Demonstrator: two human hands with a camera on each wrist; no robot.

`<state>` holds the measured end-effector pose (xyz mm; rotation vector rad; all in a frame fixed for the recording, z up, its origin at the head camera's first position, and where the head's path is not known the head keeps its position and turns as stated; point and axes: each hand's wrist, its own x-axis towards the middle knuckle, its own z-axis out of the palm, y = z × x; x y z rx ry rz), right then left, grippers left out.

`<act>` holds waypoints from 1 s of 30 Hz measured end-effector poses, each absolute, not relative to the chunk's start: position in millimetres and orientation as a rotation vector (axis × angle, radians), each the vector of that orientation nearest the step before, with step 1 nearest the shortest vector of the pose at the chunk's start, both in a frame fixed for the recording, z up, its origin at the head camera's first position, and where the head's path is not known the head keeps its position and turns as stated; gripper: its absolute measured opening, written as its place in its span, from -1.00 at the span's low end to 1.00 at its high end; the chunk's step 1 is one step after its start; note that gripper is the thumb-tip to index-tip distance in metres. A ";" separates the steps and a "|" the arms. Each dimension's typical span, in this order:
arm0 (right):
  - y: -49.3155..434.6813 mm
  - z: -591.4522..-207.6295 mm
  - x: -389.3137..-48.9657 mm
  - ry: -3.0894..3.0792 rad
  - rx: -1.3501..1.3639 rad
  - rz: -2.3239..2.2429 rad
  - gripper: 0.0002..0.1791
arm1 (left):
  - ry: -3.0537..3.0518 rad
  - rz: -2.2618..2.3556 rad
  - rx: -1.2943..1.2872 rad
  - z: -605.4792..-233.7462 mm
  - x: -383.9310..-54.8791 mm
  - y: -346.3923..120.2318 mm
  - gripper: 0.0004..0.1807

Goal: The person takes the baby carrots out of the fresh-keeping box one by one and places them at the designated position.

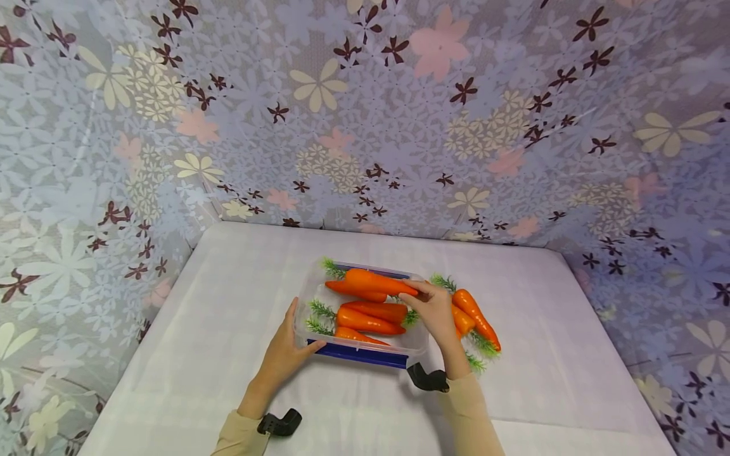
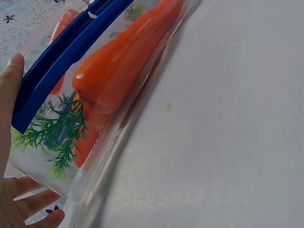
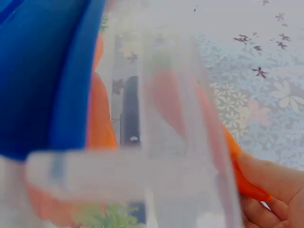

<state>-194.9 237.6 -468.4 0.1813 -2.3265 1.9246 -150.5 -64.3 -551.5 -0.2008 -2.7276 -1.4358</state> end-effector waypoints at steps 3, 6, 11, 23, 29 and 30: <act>240.9 -464.4 -190.3 -2.259 0.162 1.895 -0.56 | -2.728 -1.438 -0.203 -551.4 -150.9 -64.0 0.19; 243.4 -459.4 -186.3 -2.237 0.140 1.800 -0.59 | -2.724 -1.438 -0.204 -551.4 -151.3 -63.7 0.19; 249.1 -453.3 -179.8 -2.202 0.056 1.767 -0.63 | -2.722 -1.424 -0.221 -550.9 -151.3 -63.8 0.19; 270.3 -450.0 -170.8 -2.116 -0.106 1.679 -0.62 | -2.732 -1.441 -0.198 -548.8 -151.8 -65.0 0.21; 285.3 -452.9 -165.6 -2.003 -0.205 1.777 -0.60 | -2.725 -1.434 -0.211 -549.2 -151.2 -64.8 0.21; 287.5 -453.8 -164.9 -1.991 -0.222 1.779 -0.60 | -2.727 -1.437 -0.211 -549.2 -151.1 -64.7 0.21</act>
